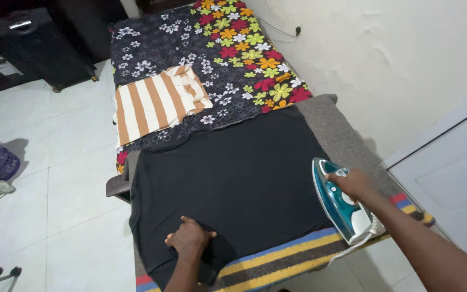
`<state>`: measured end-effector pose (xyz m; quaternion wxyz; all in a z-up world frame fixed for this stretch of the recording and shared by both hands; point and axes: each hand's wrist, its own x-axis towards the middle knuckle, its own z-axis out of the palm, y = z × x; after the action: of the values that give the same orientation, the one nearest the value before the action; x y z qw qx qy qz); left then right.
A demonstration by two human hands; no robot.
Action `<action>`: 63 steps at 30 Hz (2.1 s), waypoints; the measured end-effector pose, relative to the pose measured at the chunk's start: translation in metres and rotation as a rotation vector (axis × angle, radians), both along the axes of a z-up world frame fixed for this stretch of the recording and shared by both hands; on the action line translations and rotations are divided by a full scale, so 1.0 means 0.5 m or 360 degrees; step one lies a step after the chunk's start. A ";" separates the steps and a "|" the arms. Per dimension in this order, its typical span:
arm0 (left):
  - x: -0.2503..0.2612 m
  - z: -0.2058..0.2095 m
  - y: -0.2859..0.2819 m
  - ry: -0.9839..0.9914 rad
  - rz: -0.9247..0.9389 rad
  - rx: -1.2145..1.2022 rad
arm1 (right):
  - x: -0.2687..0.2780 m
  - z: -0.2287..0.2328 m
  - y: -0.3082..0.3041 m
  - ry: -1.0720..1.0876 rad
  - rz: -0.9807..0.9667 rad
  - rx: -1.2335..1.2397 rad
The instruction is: The person irons a black t-shirt on an ironing board, repeatedly smoothing the fabric with an electric iron. They flip the shirt over several times to iron both sides and adjust the garment between passes. The shirt is then folded and placed on a nearby bed.
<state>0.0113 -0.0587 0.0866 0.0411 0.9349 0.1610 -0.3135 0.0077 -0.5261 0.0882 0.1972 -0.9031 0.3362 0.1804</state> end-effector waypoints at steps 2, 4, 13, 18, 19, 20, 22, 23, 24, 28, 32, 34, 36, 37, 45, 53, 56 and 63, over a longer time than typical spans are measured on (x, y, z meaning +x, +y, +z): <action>0.001 -0.003 0.000 0.0009 -0.0051 -0.0016 | 0.002 0.003 -0.010 -0.0007 -0.0026 0.0013; 0.013 -0.003 0.017 0.0043 -0.0100 -0.0029 | 0.012 0.018 0.017 -0.0043 -0.0076 0.0164; 0.096 -0.137 0.142 -0.0661 -0.0043 -0.0195 | 0.043 0.087 0.200 0.0167 0.1511 0.0020; 0.195 -0.152 0.226 -0.1121 -0.0063 -0.0258 | 0.069 0.112 0.352 0.0346 0.0746 0.0199; 0.210 -0.153 0.239 -0.1107 -0.0058 -0.0252 | 0.076 0.113 0.381 0.0334 0.0600 0.0245; 0.226 -0.154 0.252 -0.1093 -0.0053 -0.0245 | 0.089 0.115 0.405 0.0354 0.0715 0.0234; 0.236 -0.152 0.272 -0.1101 -0.0017 -0.0256 | 0.104 0.120 0.447 0.0422 0.0945 0.0227; 0.256 -0.148 0.279 -0.1150 0.0018 -0.0277 | 0.116 0.125 0.468 0.0468 0.1089 0.0229; 0.272 -0.146 0.284 -0.1198 0.0053 -0.0297 | 0.123 0.127 0.489 0.0514 0.1234 0.0233; 0.330 -0.153 0.296 -0.1569 0.0149 -0.0369 | 0.160 0.119 0.587 0.0460 0.0891 0.0240; 0.368 -0.161 0.315 -0.1620 0.0202 -0.0279 | 0.232 0.113 0.657 0.0455 0.1104 0.0278; 0.382 -0.173 0.319 -0.1624 0.0190 -0.0251 | 0.271 0.106 0.681 0.0377 0.1334 0.0190; 0.387 -0.183 0.321 -0.1609 0.0226 -0.0210 | 0.325 0.102 0.703 0.0293 0.1370 0.0095; 0.380 -0.189 0.323 -0.1675 0.0182 -0.0200 | 0.342 0.099 0.713 0.0268 0.1392 0.0062; 0.378 -0.184 0.321 -0.1804 0.0209 -0.0381 | 0.553 0.103 0.782 0.0297 0.1275 0.0009; 0.381 -0.167 0.318 -0.1600 0.0391 -0.0467 | 0.466 0.118 0.815 0.0377 0.1328 0.0322; 0.382 -0.172 0.313 -0.1622 0.0381 -0.0442 | 0.365 0.133 0.803 0.0270 0.1707 0.0246; 0.379 -0.189 0.316 -0.1567 0.0404 -0.0379 | 0.363 0.111 0.709 0.0388 0.1355 0.0108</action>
<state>0.2007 0.0992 -0.0080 0.2557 0.9336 0.1978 0.1545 0.1892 -0.1715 0.1437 0.0939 -0.9262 -0.0509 0.3616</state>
